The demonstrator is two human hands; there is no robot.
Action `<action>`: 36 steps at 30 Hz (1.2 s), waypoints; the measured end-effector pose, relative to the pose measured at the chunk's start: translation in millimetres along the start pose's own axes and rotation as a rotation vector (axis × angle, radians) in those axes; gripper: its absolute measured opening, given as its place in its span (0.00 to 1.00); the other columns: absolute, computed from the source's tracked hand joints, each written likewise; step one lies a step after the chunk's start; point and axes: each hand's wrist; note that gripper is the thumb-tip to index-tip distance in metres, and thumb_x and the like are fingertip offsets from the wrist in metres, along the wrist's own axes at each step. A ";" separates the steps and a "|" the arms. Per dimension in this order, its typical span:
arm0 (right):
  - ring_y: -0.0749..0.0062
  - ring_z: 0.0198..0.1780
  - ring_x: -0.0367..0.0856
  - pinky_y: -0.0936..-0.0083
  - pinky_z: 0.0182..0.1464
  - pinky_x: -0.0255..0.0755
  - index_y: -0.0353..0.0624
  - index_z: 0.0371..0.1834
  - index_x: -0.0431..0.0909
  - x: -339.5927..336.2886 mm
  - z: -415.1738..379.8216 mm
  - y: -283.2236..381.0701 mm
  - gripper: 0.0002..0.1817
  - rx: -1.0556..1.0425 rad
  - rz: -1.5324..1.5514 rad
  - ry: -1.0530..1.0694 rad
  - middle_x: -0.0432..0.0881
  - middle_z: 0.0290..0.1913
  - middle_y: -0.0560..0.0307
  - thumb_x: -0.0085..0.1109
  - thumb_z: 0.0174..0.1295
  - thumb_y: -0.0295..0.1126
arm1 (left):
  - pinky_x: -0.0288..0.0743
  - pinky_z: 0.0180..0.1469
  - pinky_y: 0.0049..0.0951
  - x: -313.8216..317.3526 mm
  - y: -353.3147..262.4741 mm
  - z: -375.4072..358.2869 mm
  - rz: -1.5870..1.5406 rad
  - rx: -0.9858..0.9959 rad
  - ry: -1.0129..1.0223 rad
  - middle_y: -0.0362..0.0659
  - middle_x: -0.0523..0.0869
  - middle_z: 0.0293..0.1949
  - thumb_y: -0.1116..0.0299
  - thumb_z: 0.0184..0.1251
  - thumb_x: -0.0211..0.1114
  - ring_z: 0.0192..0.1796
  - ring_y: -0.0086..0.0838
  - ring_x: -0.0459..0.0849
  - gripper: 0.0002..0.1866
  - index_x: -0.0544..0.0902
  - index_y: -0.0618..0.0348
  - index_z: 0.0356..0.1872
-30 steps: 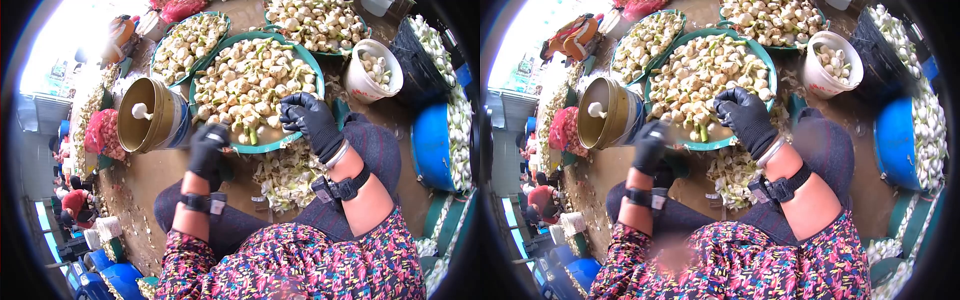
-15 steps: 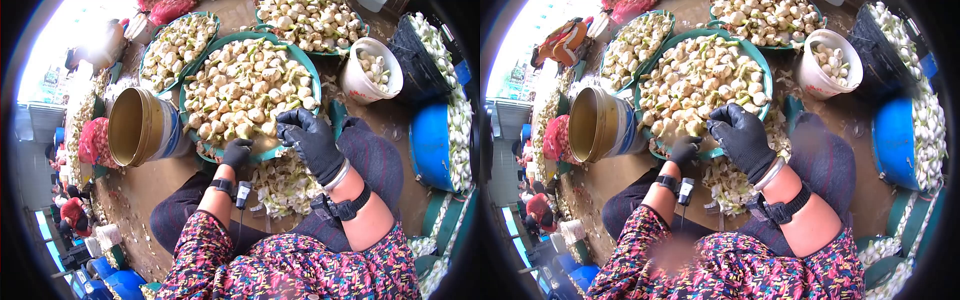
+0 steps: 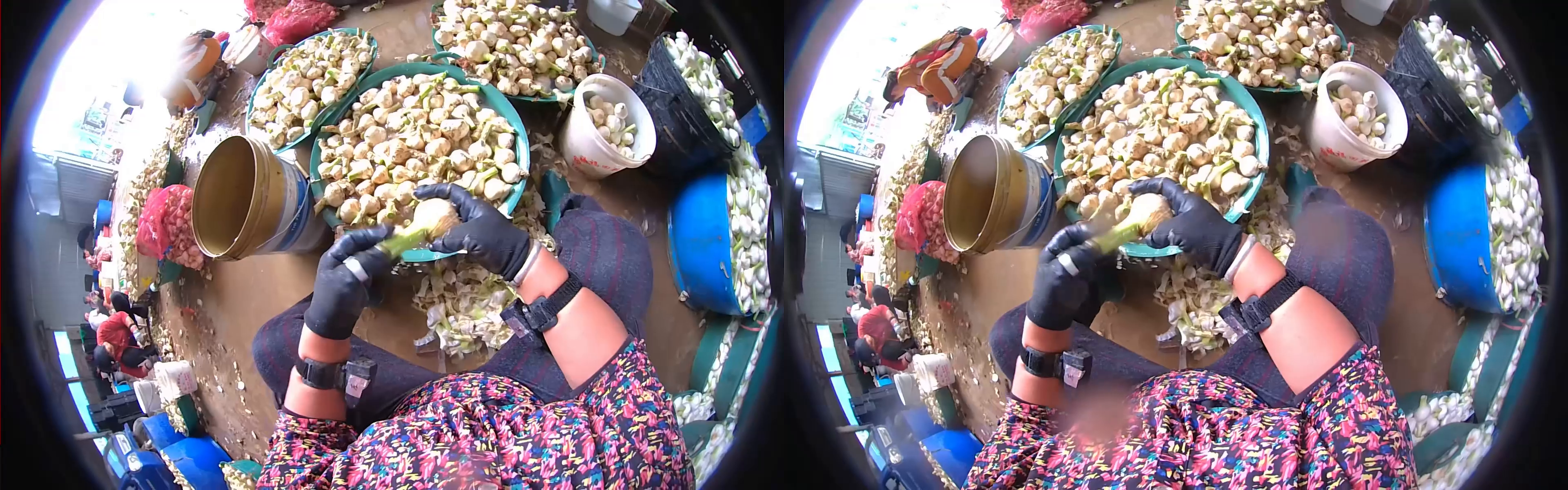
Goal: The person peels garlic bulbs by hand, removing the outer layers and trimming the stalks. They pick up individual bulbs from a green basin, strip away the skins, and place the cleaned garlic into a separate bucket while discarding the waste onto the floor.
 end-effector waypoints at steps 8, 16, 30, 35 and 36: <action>0.75 0.49 0.74 0.77 0.50 0.73 0.40 0.58 0.65 21.0 -9.1 0.1 0.40 -0.081 0.019 -0.168 0.74 0.50 0.55 0.75 0.39 0.27 | 0.75 0.41 0.23 19.1 22.5 13.5 -0.046 0.231 0.053 0.42 0.80 0.38 0.68 0.64 0.58 0.35 0.23 0.79 0.15 0.74 0.65 0.48; 0.78 0.41 0.77 0.80 0.44 0.75 0.36 0.53 0.68 18.8 -14.9 5.7 0.30 -0.102 0.070 -0.233 0.77 0.44 0.56 0.70 0.45 0.27 | 0.76 0.40 0.23 32.3 13.3 11.9 -0.113 0.143 -0.010 0.43 0.82 0.36 0.76 0.60 0.57 0.36 0.24 0.81 0.11 0.77 0.67 0.43; 0.73 0.46 0.75 0.74 0.47 0.72 0.37 0.55 0.68 12.7 -15.7 -8.8 0.24 -0.166 0.051 -0.141 0.77 0.45 0.55 0.58 0.59 0.39 | 0.73 0.41 0.21 15.4 21.4 12.5 0.189 0.174 -0.029 0.40 0.83 0.37 0.77 0.57 0.60 0.38 0.21 0.80 0.11 0.80 0.65 0.41; 0.73 0.33 0.81 0.72 0.30 0.78 0.41 0.43 0.75 17.9 -17.1 11.7 0.20 0.492 0.831 0.157 0.81 0.35 0.57 0.50 0.62 0.48 | 0.73 0.40 0.22 15.4 21.0 10.1 0.296 0.405 0.030 0.39 0.83 0.34 0.80 0.53 0.59 0.37 0.22 0.80 0.12 0.81 0.64 0.41; 0.73 0.33 0.81 0.72 0.30 0.78 0.41 0.43 0.75 18.0 -17.4 9.6 0.20 0.492 0.832 0.156 0.81 0.35 0.57 0.50 0.62 0.48 | 0.73 0.40 0.22 17.6 18.3 10.0 0.296 0.404 0.031 0.39 0.83 0.34 0.80 0.53 0.59 0.37 0.22 0.80 0.12 0.81 0.64 0.41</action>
Point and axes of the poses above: each hand's wrist, its own z-axis towards the middle knuckle, its own x-axis out of the palm, y = z × x
